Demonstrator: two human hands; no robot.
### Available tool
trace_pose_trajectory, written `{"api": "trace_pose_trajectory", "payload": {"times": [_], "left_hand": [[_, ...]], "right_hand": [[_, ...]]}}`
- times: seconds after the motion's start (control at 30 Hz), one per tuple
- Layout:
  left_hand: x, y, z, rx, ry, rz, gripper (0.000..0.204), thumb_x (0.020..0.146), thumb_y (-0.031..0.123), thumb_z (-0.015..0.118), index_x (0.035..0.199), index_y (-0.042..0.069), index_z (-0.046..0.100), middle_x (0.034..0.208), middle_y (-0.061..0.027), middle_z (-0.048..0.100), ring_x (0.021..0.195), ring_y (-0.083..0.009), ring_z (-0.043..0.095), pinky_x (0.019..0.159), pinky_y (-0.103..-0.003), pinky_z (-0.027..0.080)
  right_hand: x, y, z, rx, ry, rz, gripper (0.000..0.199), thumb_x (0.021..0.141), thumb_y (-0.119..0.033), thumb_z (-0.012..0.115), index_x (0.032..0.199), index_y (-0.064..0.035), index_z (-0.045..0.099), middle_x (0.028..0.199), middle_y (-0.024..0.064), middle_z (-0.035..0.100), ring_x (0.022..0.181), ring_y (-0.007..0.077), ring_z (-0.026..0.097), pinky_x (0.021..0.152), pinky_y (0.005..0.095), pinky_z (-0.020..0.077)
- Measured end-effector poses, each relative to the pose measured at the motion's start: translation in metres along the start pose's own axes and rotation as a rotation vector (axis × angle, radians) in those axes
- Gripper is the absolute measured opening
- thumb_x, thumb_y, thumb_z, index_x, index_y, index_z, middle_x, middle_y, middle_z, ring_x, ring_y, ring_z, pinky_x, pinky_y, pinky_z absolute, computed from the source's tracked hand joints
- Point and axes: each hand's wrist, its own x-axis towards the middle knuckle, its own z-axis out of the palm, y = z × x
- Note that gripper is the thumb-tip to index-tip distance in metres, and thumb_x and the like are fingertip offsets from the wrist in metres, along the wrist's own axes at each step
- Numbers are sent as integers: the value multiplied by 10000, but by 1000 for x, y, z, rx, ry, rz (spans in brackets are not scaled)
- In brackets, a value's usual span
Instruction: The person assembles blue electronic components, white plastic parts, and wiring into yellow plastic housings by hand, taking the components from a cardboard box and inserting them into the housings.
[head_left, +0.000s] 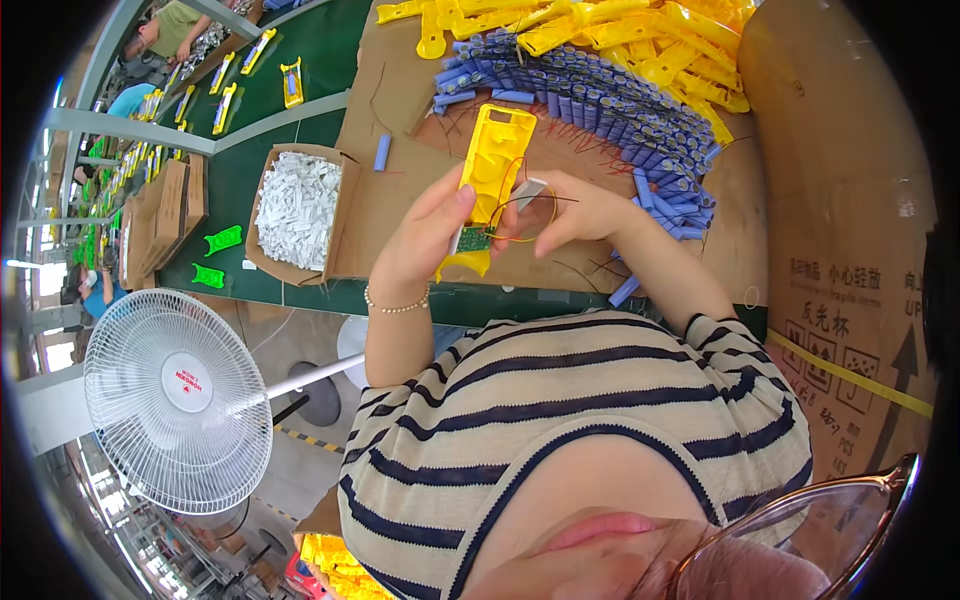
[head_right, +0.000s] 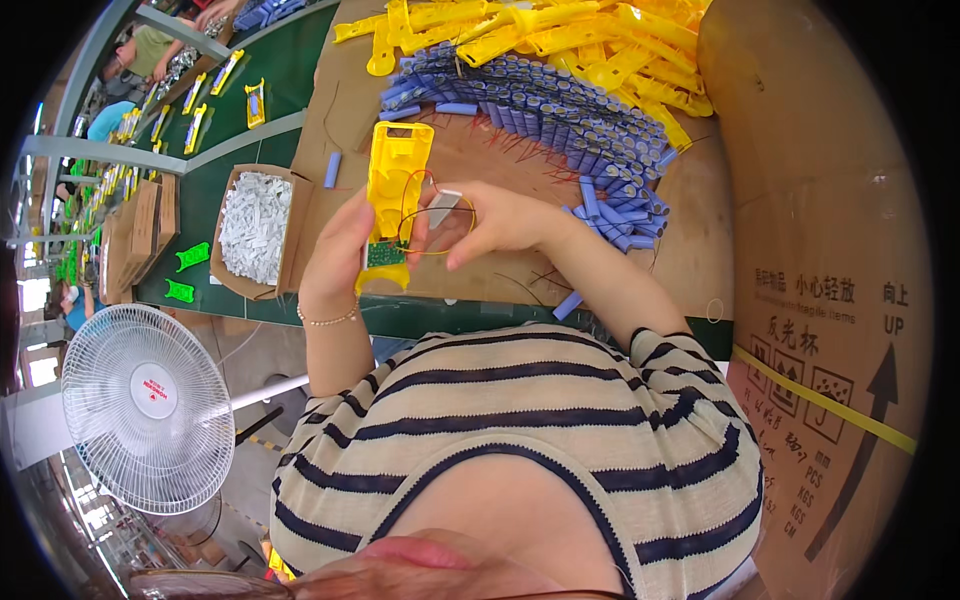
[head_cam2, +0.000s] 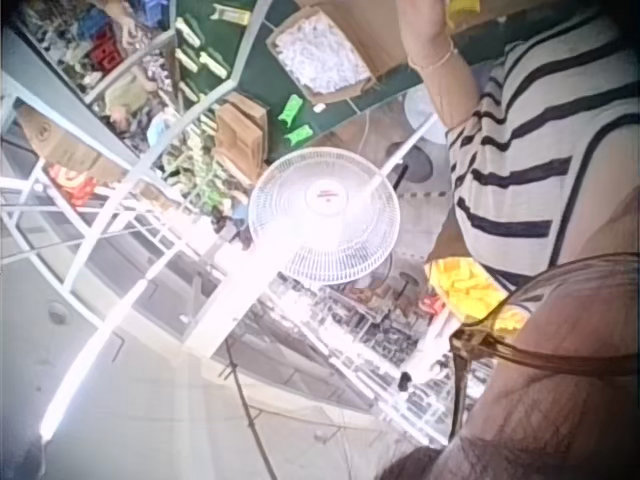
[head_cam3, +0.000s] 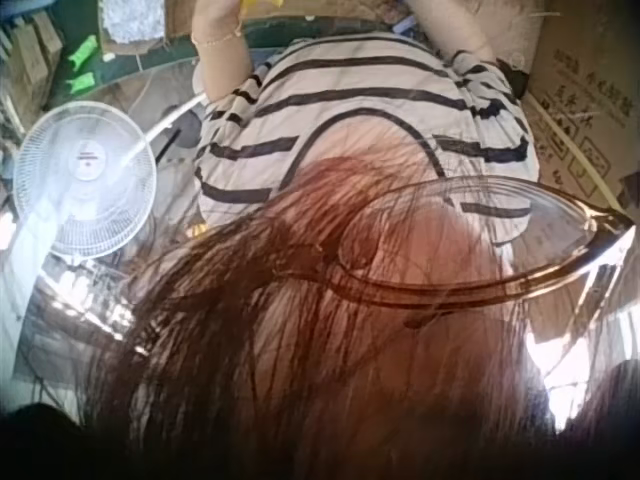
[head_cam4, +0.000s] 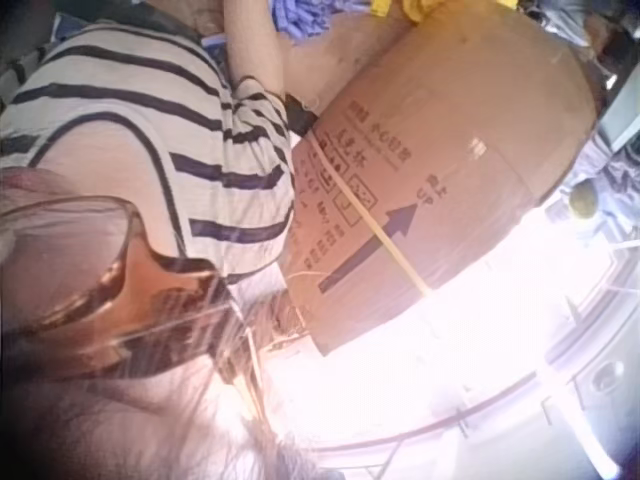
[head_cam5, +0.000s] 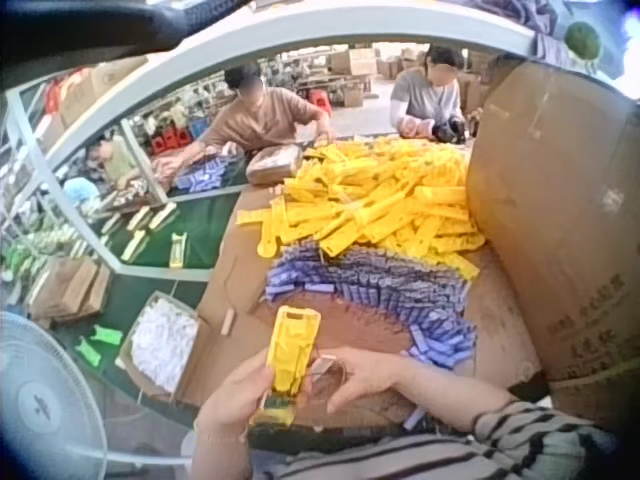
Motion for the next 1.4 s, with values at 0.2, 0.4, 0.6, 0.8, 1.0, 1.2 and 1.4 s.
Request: {"api": "trace_pose_trajectory", "payload": {"times": [0.2,0.4,0.6,0.8,1.0,1.2,1.4], "left_hand": [[-14,13,1,172,169,-20,391,981,279,403,1261,6,422,937,-62,559,740,-117,547,652,-257,462],[-14,10,-2,271,289,-153,383,974,324,406,1201,19,451,912,-75,558,737,-153,572,655,-273,462],[-8,-4,-3,66,608,40,401,978,345,385,1235,40,426,913,-84,561,725,-164,569,677,-297,483],[-2,-13,-3,-38,569,401,500,983,411,306,1350,72,323,953,-99,543,831,-191,534,748,-336,472],[5,-18,3,-190,458,563,512,983,397,314,1394,96,269,1032,-104,515,893,-216,515,815,-371,447],[9,-22,2,-61,637,541,447,978,298,354,1362,80,283,1087,-114,508,909,-214,533,798,-363,477],[11,-27,4,64,657,444,395,969,239,356,1325,73,309,1159,-145,512,927,-222,558,787,-384,486]], "right_hand": [[-15,-18,-15,98,379,100,223,767,3,643,989,7,664,912,49,648,804,108,607,716,246,489],[-22,-61,-22,-414,422,-355,239,727,68,634,951,4,691,863,74,642,789,133,594,672,240,459],[-35,-65,-11,-378,287,-427,311,610,36,770,909,16,686,864,91,634,773,166,590,654,255,446],[-38,-43,-3,-200,708,-72,209,690,47,708,895,20,677,838,64,631,755,92,570,616,216,435],[-39,-33,4,-259,442,-56,226,674,-17,770,877,16,677,817,45,623,731,77,566,598,205,424],[-45,-54,13,-341,361,-358,245,656,6,770,879,-2,669,811,71,621,710,127,572,585,242,416],[-36,-66,10,-322,360,-433,287,678,40,711,958,4,658,869,89,639,800,169,598,717,277,438]]}}
